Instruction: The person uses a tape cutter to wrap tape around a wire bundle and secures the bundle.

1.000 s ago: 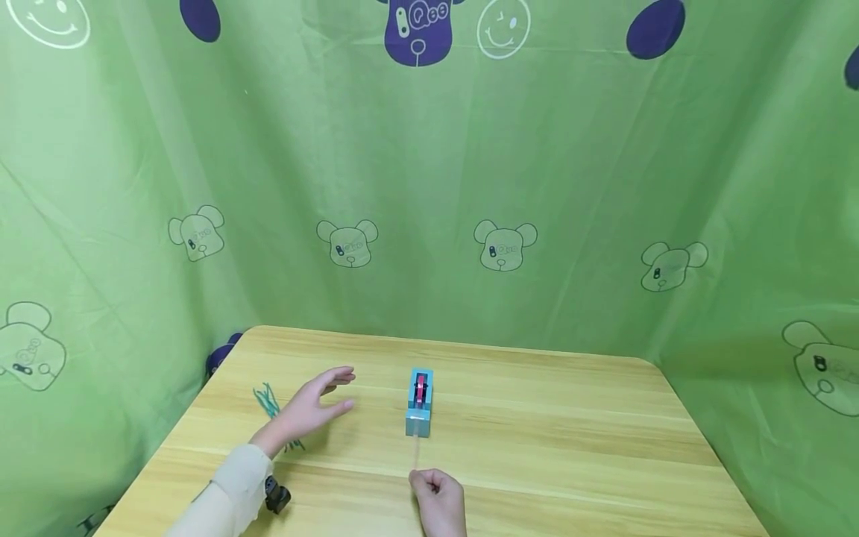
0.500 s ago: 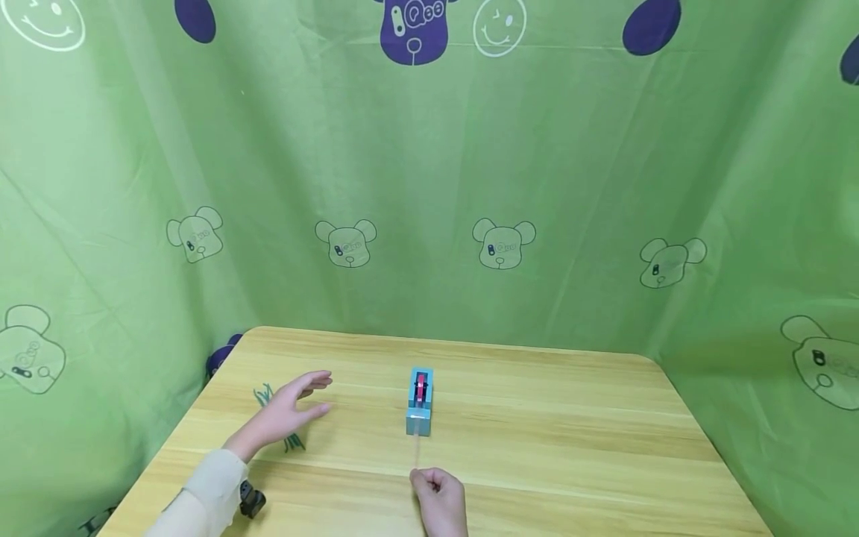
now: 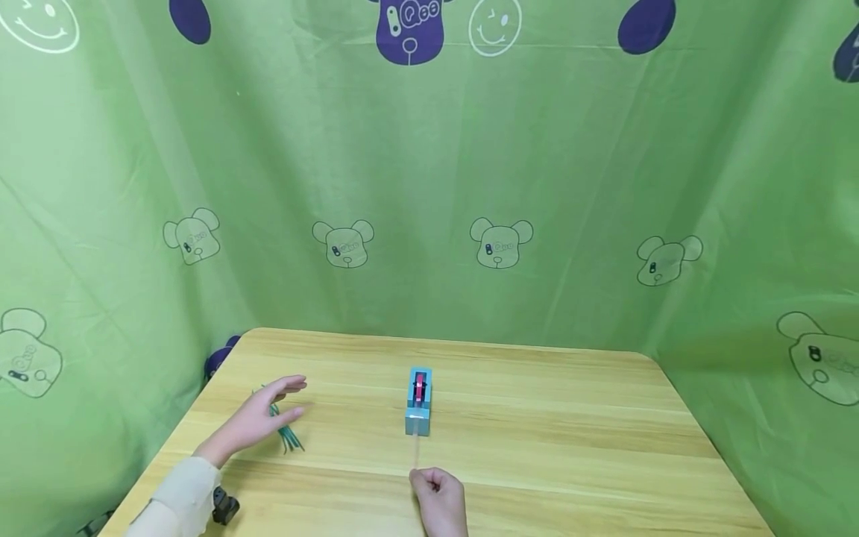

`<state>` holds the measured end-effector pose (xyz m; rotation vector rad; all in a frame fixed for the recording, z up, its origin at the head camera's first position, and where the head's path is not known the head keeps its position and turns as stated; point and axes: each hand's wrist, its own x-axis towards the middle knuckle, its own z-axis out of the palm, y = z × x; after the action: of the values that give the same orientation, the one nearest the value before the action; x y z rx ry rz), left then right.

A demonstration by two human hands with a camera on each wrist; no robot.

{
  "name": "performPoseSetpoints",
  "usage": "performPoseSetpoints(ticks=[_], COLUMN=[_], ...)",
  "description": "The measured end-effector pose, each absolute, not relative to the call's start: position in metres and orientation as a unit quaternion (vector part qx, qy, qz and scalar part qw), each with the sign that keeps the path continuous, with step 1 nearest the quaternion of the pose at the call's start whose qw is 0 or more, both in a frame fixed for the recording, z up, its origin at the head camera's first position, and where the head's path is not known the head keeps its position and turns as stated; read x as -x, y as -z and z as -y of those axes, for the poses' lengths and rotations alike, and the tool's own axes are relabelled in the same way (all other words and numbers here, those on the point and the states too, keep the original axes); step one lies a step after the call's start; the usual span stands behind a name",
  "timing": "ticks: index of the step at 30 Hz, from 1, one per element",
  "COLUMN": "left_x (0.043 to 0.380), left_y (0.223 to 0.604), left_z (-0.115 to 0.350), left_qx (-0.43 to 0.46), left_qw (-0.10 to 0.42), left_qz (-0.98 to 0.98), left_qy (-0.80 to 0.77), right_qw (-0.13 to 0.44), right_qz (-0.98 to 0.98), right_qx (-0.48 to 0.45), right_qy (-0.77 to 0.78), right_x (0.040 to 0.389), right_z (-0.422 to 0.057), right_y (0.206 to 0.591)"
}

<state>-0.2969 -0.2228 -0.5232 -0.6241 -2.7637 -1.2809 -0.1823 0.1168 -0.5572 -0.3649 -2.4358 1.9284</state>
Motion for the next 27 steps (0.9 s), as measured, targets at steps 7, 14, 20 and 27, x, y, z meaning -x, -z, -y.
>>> performPoseSetpoints(ticks=[7, 14, 20, 27], left_x=[0.297, 0.297, 0.294, 0.292], left_y=[0.524, 0.528, 0.528, 0.53], left_z=[0.234, 0.241, 0.248, 0.255], left_qx=[0.203, 0.196, 0.189, 0.179], left_qw=[0.036, 0.044, 0.045, 0.04], left_qz=[0.894, 0.894, 0.895, 0.9], left_qy=[0.397, 0.4, 0.402, 0.396], right_qw=[0.001, -0.007, -0.009, -0.008], right_qz=[0.776, 0.763, 0.766, 0.771], right_qx=[0.116, 0.11, 0.115, 0.119], right_qy=[-0.621, -0.637, -0.633, -0.626], right_x=[0.182, 0.183, 0.181, 0.181], right_z=[-0.118, -0.119, -0.118, -0.118], right_y=[0.556, 0.556, 0.555, 0.556])
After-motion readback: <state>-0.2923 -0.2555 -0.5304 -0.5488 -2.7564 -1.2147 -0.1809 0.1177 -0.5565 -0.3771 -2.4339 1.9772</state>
